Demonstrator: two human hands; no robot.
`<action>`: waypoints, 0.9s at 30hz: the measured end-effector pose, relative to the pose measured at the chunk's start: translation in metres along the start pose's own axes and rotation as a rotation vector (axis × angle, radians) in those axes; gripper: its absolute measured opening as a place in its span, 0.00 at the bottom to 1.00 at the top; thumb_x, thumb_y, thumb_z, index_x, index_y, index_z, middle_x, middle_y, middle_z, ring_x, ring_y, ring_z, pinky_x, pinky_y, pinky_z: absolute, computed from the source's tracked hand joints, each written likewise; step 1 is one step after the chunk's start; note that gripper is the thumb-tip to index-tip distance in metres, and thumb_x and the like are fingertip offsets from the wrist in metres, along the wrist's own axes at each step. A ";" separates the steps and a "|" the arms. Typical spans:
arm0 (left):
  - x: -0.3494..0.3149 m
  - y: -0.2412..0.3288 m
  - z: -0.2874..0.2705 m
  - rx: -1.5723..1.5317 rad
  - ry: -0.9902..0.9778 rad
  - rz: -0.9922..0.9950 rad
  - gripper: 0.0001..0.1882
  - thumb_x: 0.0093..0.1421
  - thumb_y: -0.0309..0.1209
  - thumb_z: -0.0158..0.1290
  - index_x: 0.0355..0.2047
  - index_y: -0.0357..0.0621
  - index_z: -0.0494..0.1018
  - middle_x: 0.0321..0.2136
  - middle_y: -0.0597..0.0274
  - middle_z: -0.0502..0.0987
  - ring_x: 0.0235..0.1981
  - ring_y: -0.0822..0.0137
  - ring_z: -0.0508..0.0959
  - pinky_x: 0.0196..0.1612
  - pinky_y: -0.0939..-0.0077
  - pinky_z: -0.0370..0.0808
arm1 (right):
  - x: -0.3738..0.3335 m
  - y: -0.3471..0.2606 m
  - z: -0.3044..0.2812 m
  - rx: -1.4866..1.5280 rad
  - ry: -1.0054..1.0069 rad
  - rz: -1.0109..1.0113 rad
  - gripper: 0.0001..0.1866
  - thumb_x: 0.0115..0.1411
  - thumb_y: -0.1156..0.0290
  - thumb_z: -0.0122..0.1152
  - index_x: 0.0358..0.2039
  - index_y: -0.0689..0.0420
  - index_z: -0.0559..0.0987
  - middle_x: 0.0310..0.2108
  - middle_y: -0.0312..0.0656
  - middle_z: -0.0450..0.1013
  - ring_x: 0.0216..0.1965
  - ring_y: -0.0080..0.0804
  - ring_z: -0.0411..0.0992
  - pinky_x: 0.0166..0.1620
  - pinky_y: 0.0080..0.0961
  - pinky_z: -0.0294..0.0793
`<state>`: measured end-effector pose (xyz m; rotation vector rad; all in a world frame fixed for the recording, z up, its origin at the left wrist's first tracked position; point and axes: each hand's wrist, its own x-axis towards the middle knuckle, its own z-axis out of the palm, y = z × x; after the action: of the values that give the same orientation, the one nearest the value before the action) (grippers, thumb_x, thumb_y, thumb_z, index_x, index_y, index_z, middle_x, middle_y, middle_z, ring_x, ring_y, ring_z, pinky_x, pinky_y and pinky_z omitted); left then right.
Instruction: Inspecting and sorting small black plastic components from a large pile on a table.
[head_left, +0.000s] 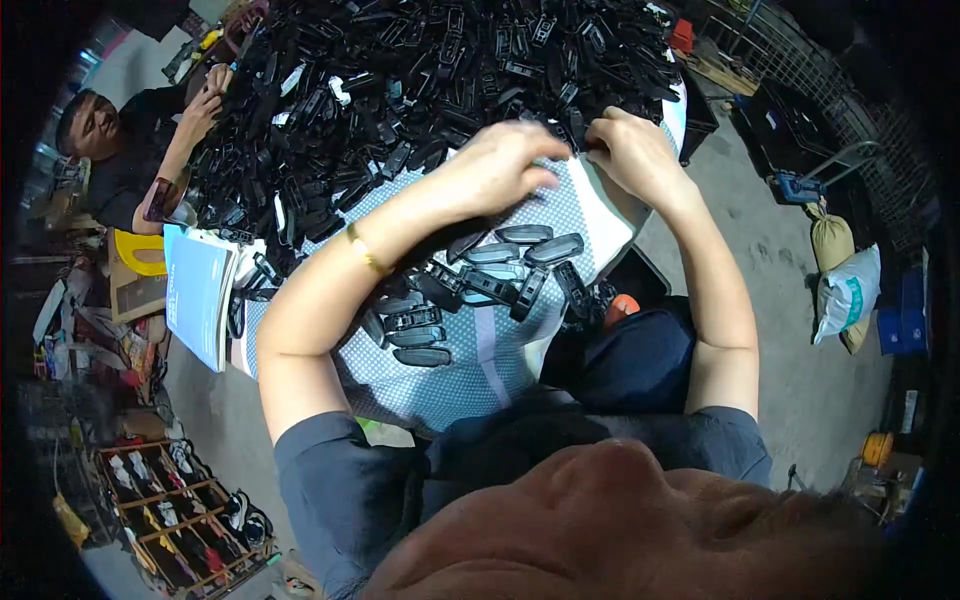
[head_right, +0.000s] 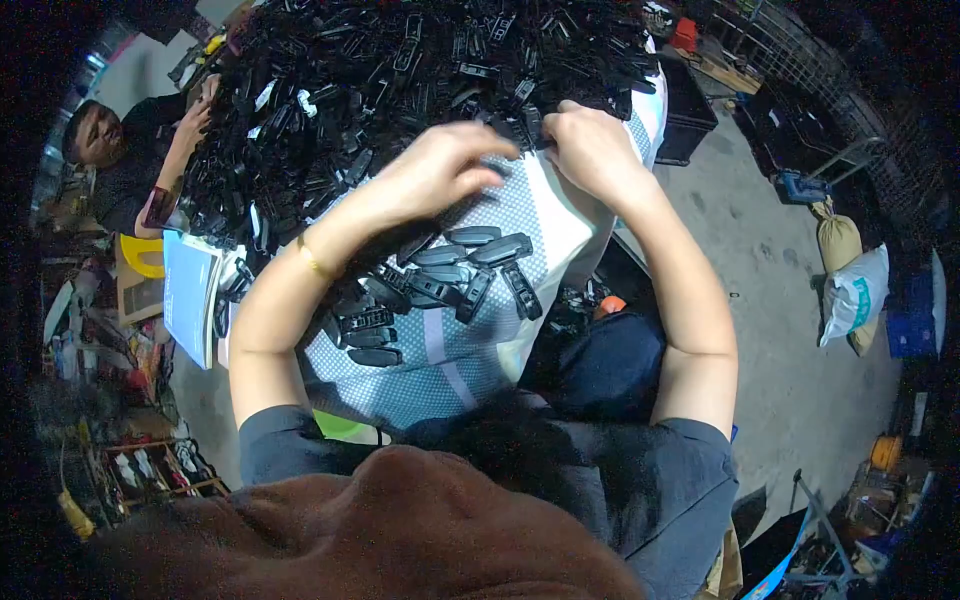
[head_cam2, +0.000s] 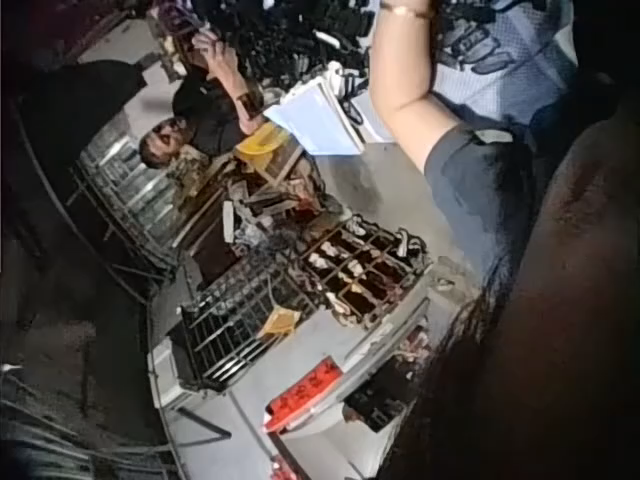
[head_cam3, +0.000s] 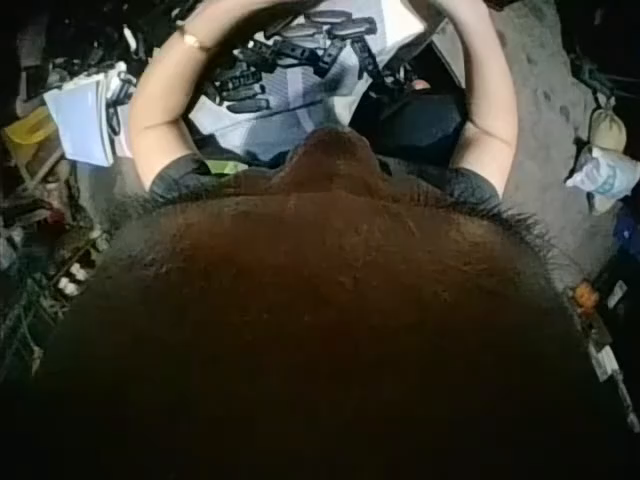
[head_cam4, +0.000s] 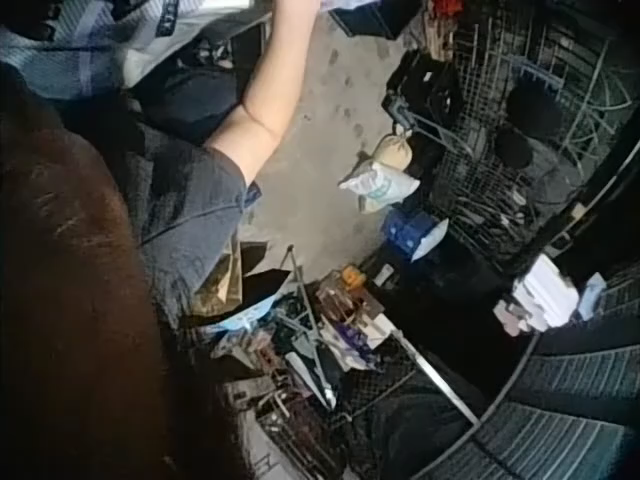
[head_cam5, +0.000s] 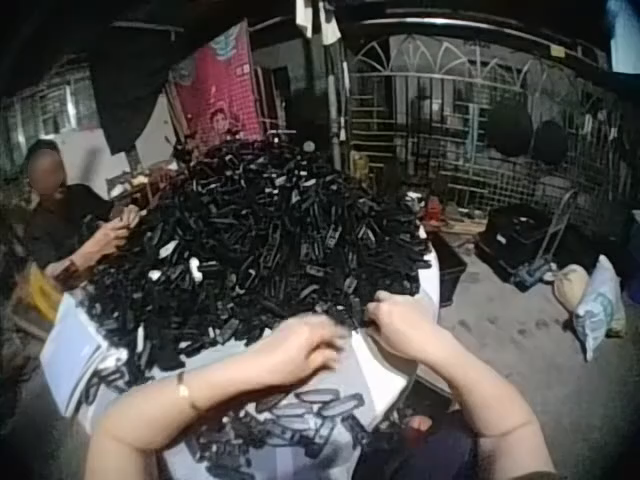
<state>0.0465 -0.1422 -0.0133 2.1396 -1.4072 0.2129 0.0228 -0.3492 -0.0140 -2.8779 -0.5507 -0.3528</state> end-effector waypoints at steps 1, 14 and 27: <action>0.007 0.003 -0.003 0.230 0.062 0.042 0.14 0.45 0.27 0.55 0.34 0.39 0.73 0.32 0.57 0.73 0.36 0.58 0.71 0.41 0.71 0.70 | 0.001 0.000 0.001 0.007 0.009 -0.014 0.11 0.44 0.72 0.62 0.31 0.60 0.77 0.31 0.44 0.71 0.34 0.44 0.71 0.38 0.33 0.70; -0.015 -0.029 -0.022 0.444 0.033 0.009 0.09 0.47 0.30 0.55 0.27 0.39 0.70 0.29 0.58 0.71 0.35 0.57 0.69 0.39 0.68 0.68 | 0.006 -0.025 0.019 0.365 0.199 -0.328 0.10 0.49 0.69 0.58 0.29 0.61 0.77 0.27 0.46 0.72 0.29 0.41 0.72 0.33 0.32 0.71; -0.044 -0.019 -0.052 -0.480 0.375 -0.690 0.14 0.52 0.29 0.56 0.40 0.40 0.72 0.27 0.62 0.73 0.19 0.78 0.72 0.19 0.88 0.65 | 0.033 -0.080 0.046 0.034 0.182 -0.347 0.08 0.43 0.70 0.59 0.25 0.58 0.76 0.26 0.41 0.69 0.32 0.38 0.69 0.33 0.30 0.72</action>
<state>0.0524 -0.0742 0.0038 1.9123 -0.4061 0.0002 0.0310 -0.2549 -0.0384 -2.6736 -1.0099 -0.6418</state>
